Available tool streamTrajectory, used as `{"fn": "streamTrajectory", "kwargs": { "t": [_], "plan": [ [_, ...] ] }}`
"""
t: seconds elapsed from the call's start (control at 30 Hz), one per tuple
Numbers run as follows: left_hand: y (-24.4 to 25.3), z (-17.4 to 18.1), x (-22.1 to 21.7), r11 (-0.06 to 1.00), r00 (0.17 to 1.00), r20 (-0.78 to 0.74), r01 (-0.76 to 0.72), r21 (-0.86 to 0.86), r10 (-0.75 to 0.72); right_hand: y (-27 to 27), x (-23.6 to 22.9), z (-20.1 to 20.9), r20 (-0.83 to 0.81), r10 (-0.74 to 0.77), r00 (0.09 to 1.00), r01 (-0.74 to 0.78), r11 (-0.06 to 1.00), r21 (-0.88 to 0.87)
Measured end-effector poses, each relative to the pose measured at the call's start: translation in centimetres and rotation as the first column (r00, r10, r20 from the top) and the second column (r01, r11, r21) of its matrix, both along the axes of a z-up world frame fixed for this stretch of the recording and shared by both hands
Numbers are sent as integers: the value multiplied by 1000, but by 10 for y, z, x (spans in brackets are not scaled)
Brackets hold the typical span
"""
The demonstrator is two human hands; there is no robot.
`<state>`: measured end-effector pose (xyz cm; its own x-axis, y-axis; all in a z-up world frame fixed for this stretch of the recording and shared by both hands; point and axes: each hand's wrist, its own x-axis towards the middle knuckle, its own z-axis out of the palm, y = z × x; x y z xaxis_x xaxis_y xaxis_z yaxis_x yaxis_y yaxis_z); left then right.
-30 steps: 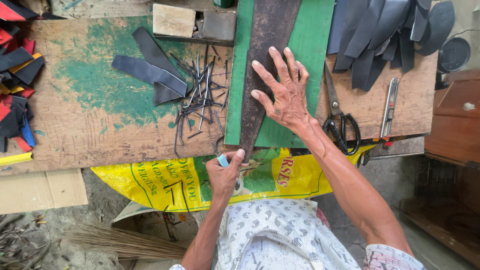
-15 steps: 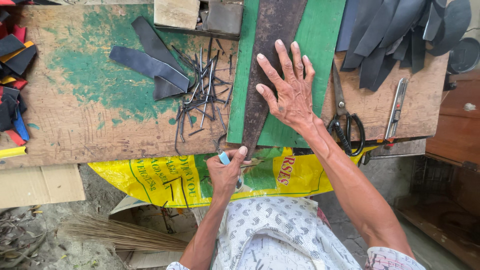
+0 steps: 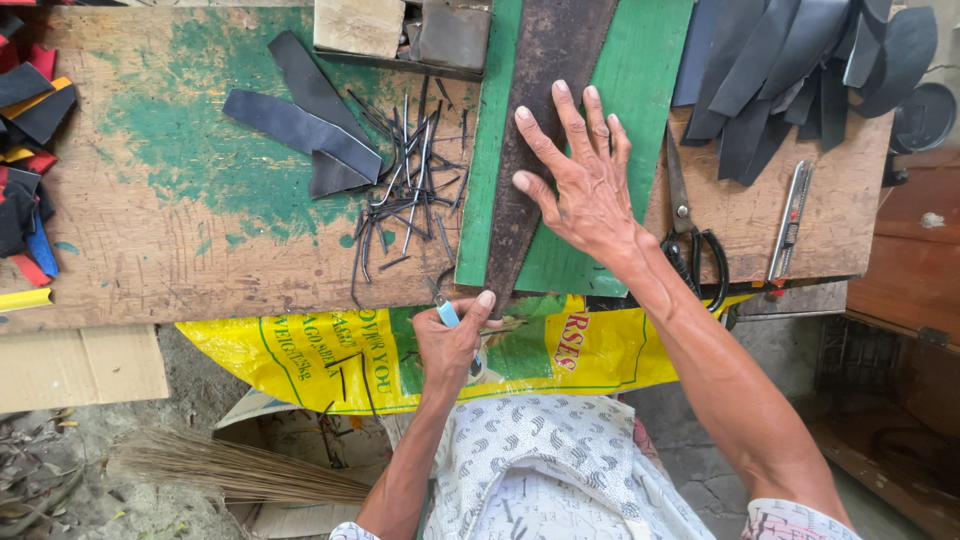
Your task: The person uses a utility knife to cut a long strip of black rubber material on a green workbench. They repeatedly score and cut the rubber, then use scissors to trim the edges. The person also applies glue to the rubber pieces during the process.
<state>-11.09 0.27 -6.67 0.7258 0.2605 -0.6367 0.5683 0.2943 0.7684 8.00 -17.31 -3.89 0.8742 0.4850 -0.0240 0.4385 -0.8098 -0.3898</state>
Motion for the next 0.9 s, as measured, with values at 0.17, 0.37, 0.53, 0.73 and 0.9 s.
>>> {"fn": "streamTrajectory", "kwargs": {
  "t": [0.17, 0.37, 0.53, 0.73, 0.9],
  "plan": [
    [1, -2, 0, 1000, 1000, 0, 26, 9, -26, -2, 4, 8, -92, 30, 995, -31, 1000, -1],
    [4, -2, 0, 995, 1000, -26, 4, -104, -7, 0, 3, 9, -71, 31, 997, -31, 1000, 3],
    [6, -3, 0, 990, 1000, -18, 0, -141, -3, -1, 3, 9, -67, 35, 997, -34, 999, 13],
    [5, -3, -1, 997, 999, -28, 19, -79, -21, 4, 2, 12, -78, 22, 997, -24, 999, -27],
    [10, 6, 0, 989, 986, -93, 145, 42, -141, 9, -4, 12, -25, -7, 1000, 7, 1000, -24]
  ]
}}
